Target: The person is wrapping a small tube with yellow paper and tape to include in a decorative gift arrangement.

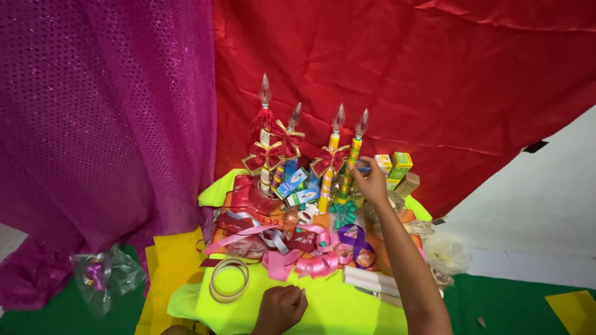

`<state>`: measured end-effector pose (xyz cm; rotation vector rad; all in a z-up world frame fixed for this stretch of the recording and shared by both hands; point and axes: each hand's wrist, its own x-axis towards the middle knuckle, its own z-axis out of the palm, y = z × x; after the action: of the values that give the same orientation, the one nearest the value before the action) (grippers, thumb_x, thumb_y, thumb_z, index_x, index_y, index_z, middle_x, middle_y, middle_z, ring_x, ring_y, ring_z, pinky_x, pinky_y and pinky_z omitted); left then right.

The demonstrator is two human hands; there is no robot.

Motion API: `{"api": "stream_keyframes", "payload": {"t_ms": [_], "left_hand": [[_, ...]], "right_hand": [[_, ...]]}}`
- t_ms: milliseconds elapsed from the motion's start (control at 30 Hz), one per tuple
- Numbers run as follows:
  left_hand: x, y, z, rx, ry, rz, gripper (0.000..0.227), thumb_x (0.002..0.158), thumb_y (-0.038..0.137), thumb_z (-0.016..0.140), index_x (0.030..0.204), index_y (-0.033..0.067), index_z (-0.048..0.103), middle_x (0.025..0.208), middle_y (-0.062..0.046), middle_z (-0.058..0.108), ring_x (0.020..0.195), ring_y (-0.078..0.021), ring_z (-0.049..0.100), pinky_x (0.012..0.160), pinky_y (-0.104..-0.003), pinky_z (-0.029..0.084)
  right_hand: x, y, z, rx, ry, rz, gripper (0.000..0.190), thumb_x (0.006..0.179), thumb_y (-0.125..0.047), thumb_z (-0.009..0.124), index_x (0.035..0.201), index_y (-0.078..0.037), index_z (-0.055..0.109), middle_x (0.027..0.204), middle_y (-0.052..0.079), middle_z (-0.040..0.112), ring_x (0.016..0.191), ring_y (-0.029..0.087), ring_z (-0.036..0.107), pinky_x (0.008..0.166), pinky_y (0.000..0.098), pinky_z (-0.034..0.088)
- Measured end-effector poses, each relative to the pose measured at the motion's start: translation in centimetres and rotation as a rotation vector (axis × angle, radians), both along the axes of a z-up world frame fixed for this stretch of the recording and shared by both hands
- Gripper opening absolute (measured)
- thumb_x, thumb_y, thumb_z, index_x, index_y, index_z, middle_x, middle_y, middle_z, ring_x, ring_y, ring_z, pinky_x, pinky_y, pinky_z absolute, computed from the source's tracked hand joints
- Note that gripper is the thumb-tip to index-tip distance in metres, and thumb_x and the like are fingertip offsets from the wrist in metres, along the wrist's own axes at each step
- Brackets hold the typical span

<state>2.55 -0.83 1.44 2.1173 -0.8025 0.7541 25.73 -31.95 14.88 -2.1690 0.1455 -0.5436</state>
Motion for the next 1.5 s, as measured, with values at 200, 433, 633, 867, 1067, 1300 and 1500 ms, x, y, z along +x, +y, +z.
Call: {"api": "stream_keyframes", "payload": {"t_ms": [200,433,633,867,1067,1300,1500], "left_hand": [[0.0,0.2,0.7,0.01,-0.021,-0.034,0.04,0.093,0.017,0.067,0.063,0.0174,0.04,0.052,0.002,0.037,0.041,-0.0145,0.037,0.04,-0.035,0.033],[0.0,-0.2,-0.4,0.192,-0.098,-0.082,0.031,0.09,0.018,0.068,0.061,0.0153,0.056,0.053,0.0,0.053,0.043,-0.0194,0.052,0.038,-0.038,0.04],[0.1,-0.5,-1.7,0.302,-0.053,-0.136,0.028,0.098,0.02,0.062,0.071,0.0134,0.065,0.057,0.001,0.058,0.042,-0.0172,0.051,0.035,-0.035,0.038],[-1.4,0.0,-0.3,0.313,-0.227,-0.071,0.026,0.097,0.014,0.064,0.072,0.0151,0.057,0.061,0.0,0.053,0.047,-0.0201,0.052,0.039,-0.038,0.038],[-0.7,-0.3,-2.7,0.236,0.006,-0.038,0.028,0.1,0.023,0.061,0.073,0.0137,0.062,0.063,0.0,0.059,0.046,-0.0177,0.05,0.04,-0.038,0.035],[-1.3,-0.2,-1.7,0.291,0.117,-0.016,0.034,0.103,0.026,0.056,0.07,0.0164,0.055,0.059,0.002,0.054,0.044,-0.0137,0.046,0.041,-0.034,0.037],[-1.1,-0.3,-1.9,0.296,0.087,-0.017,0.032,0.101,0.027,0.059,0.072,0.0141,0.06,0.064,0.0,0.06,0.046,-0.0185,0.054,0.04,-0.038,0.041]], "right_hand": [[-1.3,-2.8,-2.5,-0.051,-0.25,0.013,0.032,0.097,-0.032,0.071,0.121,-0.011,0.065,0.114,0.006,0.07,0.082,0.014,0.065,0.073,0.0287,0.052],[-7.8,-3.7,0.5,-0.123,-0.071,0.267,0.01,0.096,-0.012,0.06,0.095,-0.015,0.07,0.098,-0.001,0.073,0.088,0.012,0.068,0.077,0.0269,0.052],[-15.6,-2.0,3.7,-0.752,0.839,0.692,0.006,0.078,-0.027,0.074,0.083,-0.024,0.073,0.088,-0.005,0.073,0.08,0.013,0.064,0.071,0.0317,0.046],[-21.7,-3.5,2.0,-0.94,1.037,0.575,0.03,0.084,-0.015,0.056,0.11,-0.022,0.069,0.105,-0.001,0.07,0.093,0.02,0.063,0.072,0.0336,0.048],[-25.9,-7.9,-2.2,-1.18,1.039,0.336,0.031,0.09,-0.016,0.06,0.121,-0.012,0.061,0.118,0.009,0.068,0.107,0.032,0.069,0.072,0.0456,0.059],[-29.3,-10.9,-6.6,-0.973,0.649,0.253,0.04,0.092,-0.02,0.06,0.132,-0.017,0.057,0.12,0.011,0.062,0.103,0.035,0.066,0.076,0.0515,0.054],[-30.7,-10.9,-5.6,-1.021,0.494,0.168,0.02,0.095,-0.02,0.053,0.113,-0.016,0.059,0.11,0.01,0.06,0.099,0.034,0.063,0.063,0.0578,0.052]]}}
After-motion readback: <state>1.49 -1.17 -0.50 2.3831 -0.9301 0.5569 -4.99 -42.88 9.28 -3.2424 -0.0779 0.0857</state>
